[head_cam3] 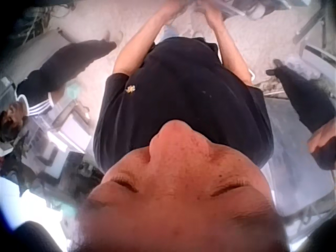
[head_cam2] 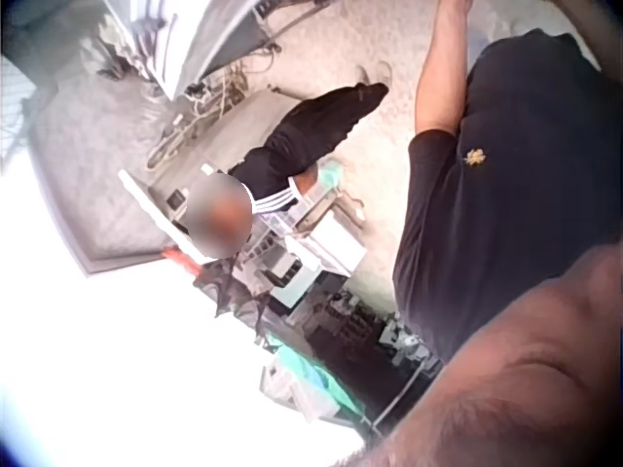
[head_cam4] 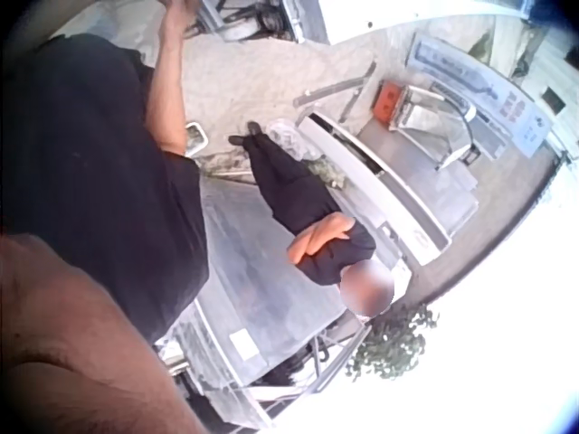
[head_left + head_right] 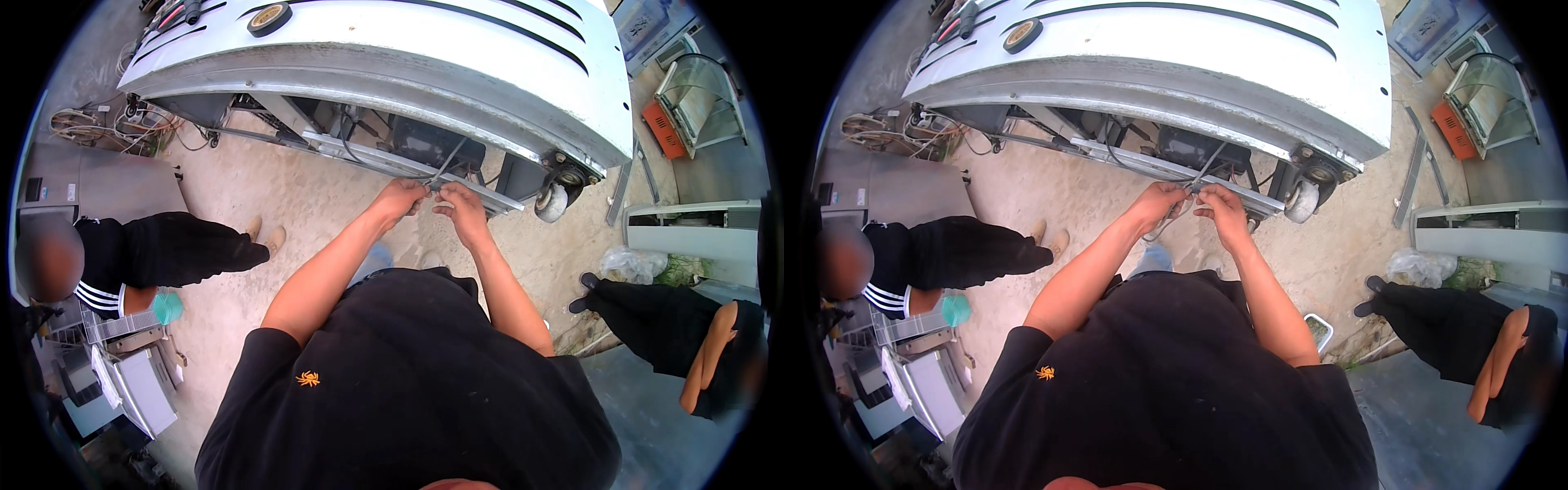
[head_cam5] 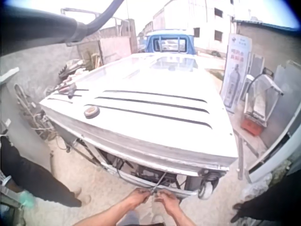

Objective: The person uses a power drill to remove a screw from the bottom of a white appliance. They then pull out a grey wire, strip the ends, and wrap the connection with black electrical tape.

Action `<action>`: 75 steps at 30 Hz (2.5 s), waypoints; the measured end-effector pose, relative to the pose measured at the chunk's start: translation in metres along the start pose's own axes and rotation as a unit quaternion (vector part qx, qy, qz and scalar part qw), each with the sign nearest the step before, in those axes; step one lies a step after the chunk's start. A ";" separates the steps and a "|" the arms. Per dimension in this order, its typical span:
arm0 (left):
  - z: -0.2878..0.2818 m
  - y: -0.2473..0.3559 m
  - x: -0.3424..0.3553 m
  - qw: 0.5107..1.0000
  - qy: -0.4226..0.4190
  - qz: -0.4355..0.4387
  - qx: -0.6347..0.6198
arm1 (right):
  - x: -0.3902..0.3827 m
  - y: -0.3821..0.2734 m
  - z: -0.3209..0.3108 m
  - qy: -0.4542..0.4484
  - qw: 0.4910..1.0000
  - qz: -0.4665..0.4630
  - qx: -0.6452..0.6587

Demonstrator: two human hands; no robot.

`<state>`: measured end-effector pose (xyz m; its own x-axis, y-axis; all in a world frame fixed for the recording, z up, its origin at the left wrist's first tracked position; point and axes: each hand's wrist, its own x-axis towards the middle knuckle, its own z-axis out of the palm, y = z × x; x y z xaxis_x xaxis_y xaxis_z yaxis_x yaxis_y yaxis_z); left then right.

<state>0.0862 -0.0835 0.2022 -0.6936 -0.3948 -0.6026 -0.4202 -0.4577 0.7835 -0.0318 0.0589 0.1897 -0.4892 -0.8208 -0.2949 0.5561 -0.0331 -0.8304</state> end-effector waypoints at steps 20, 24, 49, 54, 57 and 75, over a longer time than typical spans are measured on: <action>-0.003 -0.004 0.007 0.998 -0.033 -0.020 -0.045 | 0.009 0.014 0.000 0.006 0.998 0.059 -0.003; 0.004 -0.007 0.004 0.998 0.028 0.045 0.033 | 0.012 0.014 -0.002 0.022 0.997 0.055 -0.046; -0.003 -0.019 0.005 0.984 0.028 0.086 0.153 | 0.005 0.015 -0.012 -0.054 0.995 0.085 0.027; -0.002 -0.006 -0.005 0.998 -0.039 0.019 0.054 | 0.005 0.028 -0.027 -0.080 0.992 0.085 0.048; -0.001 -0.003 -0.011 0.998 -0.053 0.010 0.039 | 0.004 0.038 -0.029 -0.079 0.986 0.086 0.118; 0.013 -0.015 -0.034 0.856 0.044 0.344 0.383 | -0.026 0.006 -0.001 0.025 0.995 0.077 0.063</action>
<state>0.1085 -0.0532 0.2126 -0.8987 -0.4347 0.0582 -0.2137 0.5498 0.8075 -0.0166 0.0805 0.1920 -0.4232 -0.7923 -0.4396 0.7053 0.0165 -0.7087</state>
